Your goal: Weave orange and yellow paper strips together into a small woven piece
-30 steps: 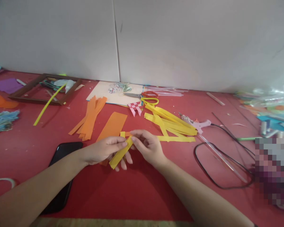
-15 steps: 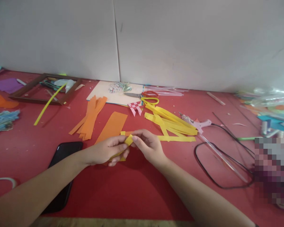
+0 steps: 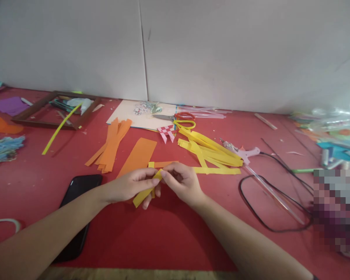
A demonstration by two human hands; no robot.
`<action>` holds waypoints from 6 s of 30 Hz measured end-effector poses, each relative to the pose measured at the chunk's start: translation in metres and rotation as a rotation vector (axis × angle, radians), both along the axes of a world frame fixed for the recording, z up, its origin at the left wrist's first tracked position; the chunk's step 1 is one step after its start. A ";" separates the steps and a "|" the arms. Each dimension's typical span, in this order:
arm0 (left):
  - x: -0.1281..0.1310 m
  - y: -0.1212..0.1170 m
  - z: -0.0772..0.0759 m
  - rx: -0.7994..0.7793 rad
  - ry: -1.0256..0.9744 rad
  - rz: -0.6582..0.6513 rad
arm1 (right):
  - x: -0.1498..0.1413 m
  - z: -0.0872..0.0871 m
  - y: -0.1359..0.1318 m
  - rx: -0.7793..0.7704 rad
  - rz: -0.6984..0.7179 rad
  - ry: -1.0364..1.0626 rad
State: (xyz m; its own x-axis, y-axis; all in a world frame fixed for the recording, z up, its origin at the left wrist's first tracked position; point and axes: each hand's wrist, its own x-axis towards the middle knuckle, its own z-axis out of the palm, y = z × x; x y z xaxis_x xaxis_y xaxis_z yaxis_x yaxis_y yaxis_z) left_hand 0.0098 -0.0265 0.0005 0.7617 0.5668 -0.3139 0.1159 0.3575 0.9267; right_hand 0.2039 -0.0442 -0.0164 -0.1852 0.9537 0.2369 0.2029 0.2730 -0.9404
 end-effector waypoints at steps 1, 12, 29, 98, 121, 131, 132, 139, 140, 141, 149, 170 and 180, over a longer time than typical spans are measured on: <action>0.000 0.000 -0.001 0.005 0.004 0.003 | 0.000 -0.001 0.000 0.011 0.003 -0.012; 0.004 -0.006 0.000 0.220 0.194 0.071 | 0.004 -0.003 -0.002 0.036 0.101 -0.012; 0.002 -0.008 -0.002 0.196 0.038 0.044 | 0.002 0.001 0.000 0.310 0.083 -0.190; -0.001 0.009 -0.008 0.570 0.139 0.596 | 0.091 0.028 0.044 0.090 0.067 -0.856; 0.002 0.005 -0.005 0.296 -0.061 0.472 | -0.001 0.016 -0.003 -0.286 0.109 0.013; 0.005 0.006 -0.007 0.229 -0.028 0.484 | -0.006 0.012 -0.006 -0.321 0.023 0.062; 0.005 0.006 -0.007 0.228 -0.018 0.475 | -0.005 0.011 -0.006 -0.310 0.021 0.054; 0.004 0.005 -0.007 0.351 -0.009 0.499 | -0.001 0.010 -0.006 -0.344 0.039 0.009; 0.004 0.005 -0.007 0.370 -0.011 0.498 | -0.002 0.010 -0.007 -0.345 0.043 0.019; 0.004 0.005 -0.007 0.387 -0.008 0.496 | -0.002 0.011 -0.007 -0.343 0.043 0.030; 0.002 0.005 -0.007 0.418 0.035 0.434 | -0.002 0.012 -0.005 -0.250 -0.030 0.004; 0.002 0.007 -0.005 0.450 0.116 0.479 | -0.001 0.008 -0.006 -0.265 -0.044 -0.107; 0.004 0.006 -0.005 0.501 0.158 0.522 | 0.002 0.014 -0.002 -0.323 -0.031 -0.136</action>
State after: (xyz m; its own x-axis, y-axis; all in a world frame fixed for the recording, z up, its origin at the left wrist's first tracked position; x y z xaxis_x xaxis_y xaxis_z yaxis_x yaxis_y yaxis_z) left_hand 0.0134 -0.0209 -0.0048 0.3213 0.9469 -0.0060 0.1925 -0.0592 0.9795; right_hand 0.2059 -0.0458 -0.0024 -0.1641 0.9810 -0.1034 0.3359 -0.0430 -0.9409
